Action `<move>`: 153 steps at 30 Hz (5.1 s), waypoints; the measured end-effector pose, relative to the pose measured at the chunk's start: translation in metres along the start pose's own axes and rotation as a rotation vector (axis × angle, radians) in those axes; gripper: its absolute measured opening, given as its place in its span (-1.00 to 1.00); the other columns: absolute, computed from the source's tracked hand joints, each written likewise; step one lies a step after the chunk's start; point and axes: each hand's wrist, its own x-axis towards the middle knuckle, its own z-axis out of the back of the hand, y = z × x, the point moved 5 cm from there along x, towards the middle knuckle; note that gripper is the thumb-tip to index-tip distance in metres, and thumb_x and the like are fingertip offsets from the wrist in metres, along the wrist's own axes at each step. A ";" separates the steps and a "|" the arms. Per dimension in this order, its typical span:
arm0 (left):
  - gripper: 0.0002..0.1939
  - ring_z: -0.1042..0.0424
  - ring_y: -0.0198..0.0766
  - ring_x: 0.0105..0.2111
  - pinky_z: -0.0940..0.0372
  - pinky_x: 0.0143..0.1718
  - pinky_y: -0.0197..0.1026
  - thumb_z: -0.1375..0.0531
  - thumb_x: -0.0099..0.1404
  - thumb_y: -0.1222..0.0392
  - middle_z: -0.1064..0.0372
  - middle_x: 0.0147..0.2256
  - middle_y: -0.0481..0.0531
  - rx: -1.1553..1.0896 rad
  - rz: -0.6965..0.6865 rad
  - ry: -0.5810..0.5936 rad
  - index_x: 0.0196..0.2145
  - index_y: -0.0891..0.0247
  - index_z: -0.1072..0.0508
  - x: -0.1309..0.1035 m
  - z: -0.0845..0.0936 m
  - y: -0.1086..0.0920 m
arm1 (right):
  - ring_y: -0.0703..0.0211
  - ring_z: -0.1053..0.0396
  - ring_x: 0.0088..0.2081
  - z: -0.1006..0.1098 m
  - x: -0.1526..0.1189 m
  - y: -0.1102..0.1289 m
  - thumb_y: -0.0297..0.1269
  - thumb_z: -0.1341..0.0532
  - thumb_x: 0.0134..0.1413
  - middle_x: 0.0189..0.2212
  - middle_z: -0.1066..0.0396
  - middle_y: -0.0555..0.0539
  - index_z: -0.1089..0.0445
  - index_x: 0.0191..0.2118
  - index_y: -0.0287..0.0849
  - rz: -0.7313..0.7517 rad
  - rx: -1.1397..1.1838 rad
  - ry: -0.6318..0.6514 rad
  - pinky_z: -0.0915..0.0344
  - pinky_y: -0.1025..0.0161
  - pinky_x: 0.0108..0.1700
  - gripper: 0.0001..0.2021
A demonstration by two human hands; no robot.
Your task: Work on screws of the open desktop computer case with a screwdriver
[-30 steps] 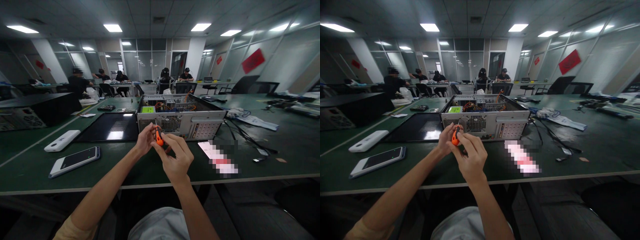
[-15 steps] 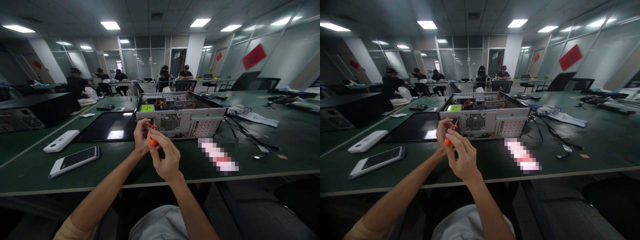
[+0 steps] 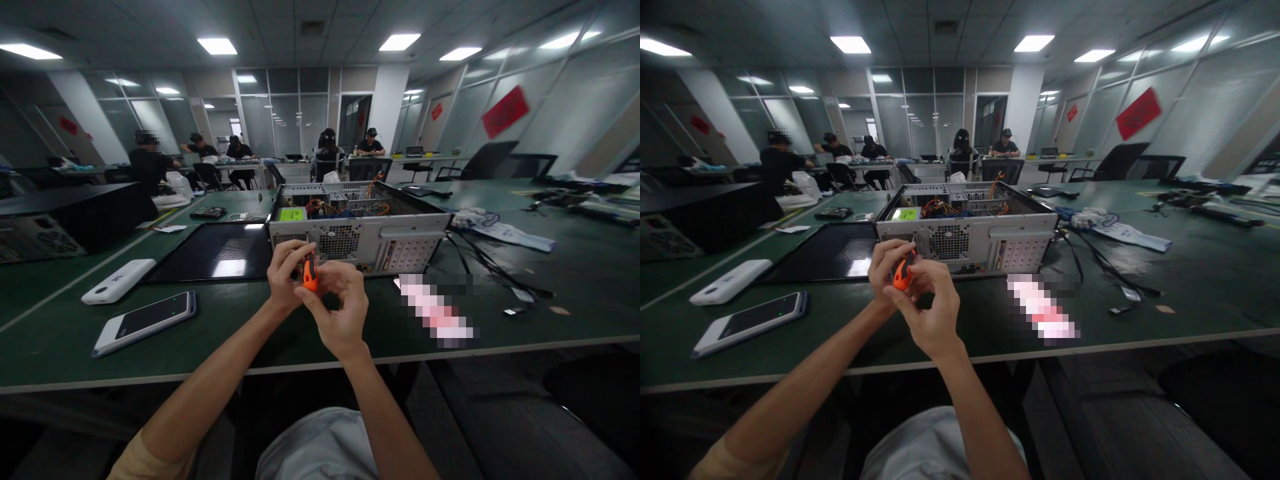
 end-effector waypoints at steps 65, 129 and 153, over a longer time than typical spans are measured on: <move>-0.69 -0.27 -0.53 -0.55 -0.20 -0.58 -0.45 -0.42 0.26 0.13 -0.35 -0.33 -0.12 0.006 -0.253 -0.048 -0.28 0.23 -0.34 0.008 -0.006 0.006 | 0.17 -0.55 -0.16 0.014 0.001 0.008 -0.41 -0.41 0.16 -0.13 -0.56 -0.06 -0.57 -0.06 -0.03 0.045 -0.014 0.140 -0.58 0.27 -0.21 -0.76; -0.75 -0.25 -0.53 -0.58 -0.18 -0.60 -0.44 -0.38 0.31 0.11 -0.36 -0.34 -0.12 0.043 -0.282 -0.006 -0.25 0.22 -0.37 0.010 -0.005 0.003 | 0.10 -0.53 0.01 0.012 0.000 0.012 -0.42 -0.30 0.26 0.04 -0.51 -0.11 -0.48 0.05 -0.02 0.054 -0.050 0.180 -0.58 0.25 -0.13 -0.72; -0.72 -0.26 -0.52 -0.58 -0.17 -0.59 -0.43 -0.39 0.30 0.08 -0.37 -0.37 -0.13 0.021 -0.306 -0.018 -0.30 0.22 -0.35 0.011 -0.004 -0.002 | 0.19 -0.53 -0.24 0.006 -0.003 0.005 -0.34 -0.37 0.20 -0.05 -0.44 -0.10 -0.47 0.00 -0.02 -0.007 -0.022 0.145 -0.56 0.29 -0.33 -0.74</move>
